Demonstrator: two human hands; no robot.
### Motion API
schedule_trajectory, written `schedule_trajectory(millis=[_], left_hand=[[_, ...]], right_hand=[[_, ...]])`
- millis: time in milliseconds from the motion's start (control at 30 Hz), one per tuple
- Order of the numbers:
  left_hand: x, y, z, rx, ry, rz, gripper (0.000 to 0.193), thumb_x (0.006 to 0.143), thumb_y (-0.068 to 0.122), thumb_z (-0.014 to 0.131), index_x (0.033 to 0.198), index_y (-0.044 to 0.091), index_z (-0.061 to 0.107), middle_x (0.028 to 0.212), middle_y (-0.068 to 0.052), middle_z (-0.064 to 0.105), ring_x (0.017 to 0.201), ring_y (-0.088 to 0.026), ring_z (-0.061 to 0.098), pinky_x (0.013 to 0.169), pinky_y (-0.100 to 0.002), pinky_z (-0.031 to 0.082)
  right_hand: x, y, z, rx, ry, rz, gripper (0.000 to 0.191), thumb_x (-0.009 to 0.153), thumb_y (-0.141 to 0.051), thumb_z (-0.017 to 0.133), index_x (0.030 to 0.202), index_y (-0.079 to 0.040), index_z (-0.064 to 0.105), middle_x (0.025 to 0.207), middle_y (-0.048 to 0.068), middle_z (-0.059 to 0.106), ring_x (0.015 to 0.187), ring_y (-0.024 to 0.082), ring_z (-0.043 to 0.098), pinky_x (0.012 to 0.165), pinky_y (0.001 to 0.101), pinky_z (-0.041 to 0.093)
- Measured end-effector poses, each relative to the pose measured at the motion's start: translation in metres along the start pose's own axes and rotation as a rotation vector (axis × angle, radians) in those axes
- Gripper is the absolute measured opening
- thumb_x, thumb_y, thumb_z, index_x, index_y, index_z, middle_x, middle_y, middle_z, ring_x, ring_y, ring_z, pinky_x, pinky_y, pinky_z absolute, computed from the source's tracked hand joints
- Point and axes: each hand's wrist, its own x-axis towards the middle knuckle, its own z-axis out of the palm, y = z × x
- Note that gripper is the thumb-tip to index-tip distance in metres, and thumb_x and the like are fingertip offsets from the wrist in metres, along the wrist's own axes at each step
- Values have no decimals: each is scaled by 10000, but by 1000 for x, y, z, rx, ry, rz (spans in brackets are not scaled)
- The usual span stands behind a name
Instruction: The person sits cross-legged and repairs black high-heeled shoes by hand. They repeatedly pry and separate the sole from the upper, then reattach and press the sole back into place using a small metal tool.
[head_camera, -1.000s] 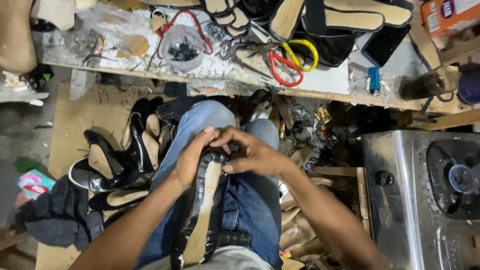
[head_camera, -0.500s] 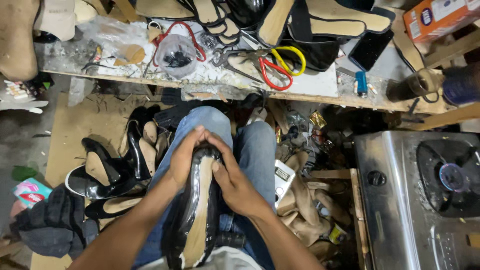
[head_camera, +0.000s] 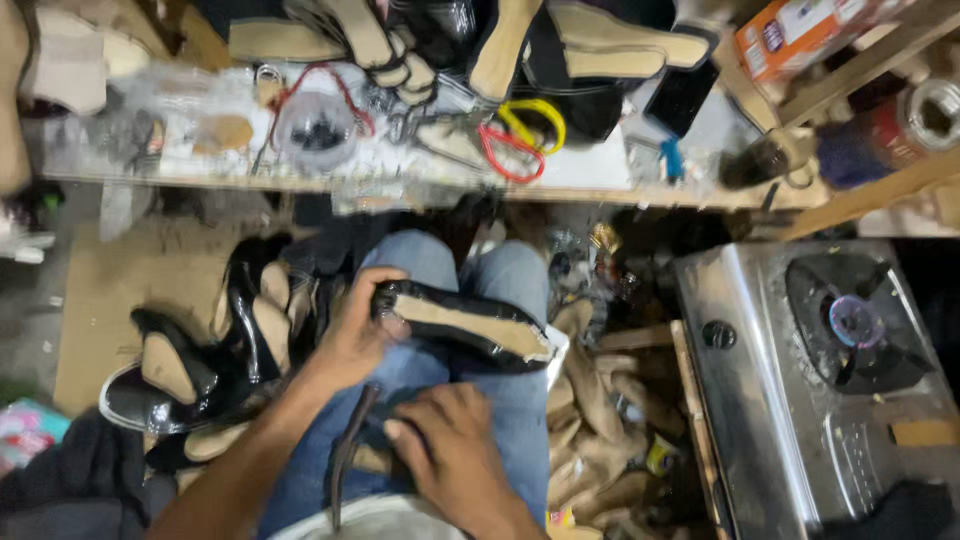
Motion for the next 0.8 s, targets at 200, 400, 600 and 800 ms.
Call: schedule_trajectory(millis=[200,400,600,800], left_hand=[[-8,-8,7,13,-36,-45,683,826,273,848,1386,57,523,1269,-130,636,1203,-228,609,1041,-363,466],[6,-28,-16,-35,-81,-91,669,834,296,843,1369,60,519,1261,-147,631,1206,-258,605,1019,-360,471],[9,-33,-17,85,-70,-98,715,796,348,858,1363,68,522,1215,-166,646,1159,-301,629,999,-386,480],[10,-30,-18,189,-77,-100,764,747,375,880,1355,81,524,1204,-183,666,1146,-350,639,975,-431,495]], right_hand=[[-6,1,25,-139,-388,-196,269,909,-288,719,1112,-112,732,1026,68,652,1032,309,552,876,494,389],[33,-13,-41,485,-306,319,300,1015,-275,592,1187,-42,669,914,101,657,849,221,628,770,348,511],[69,-3,-43,737,270,-269,389,1150,-374,468,1121,-1,574,900,144,624,794,247,627,768,354,546],[81,31,-23,106,110,282,364,1047,-274,454,1241,9,576,747,222,667,644,372,661,590,471,510]])
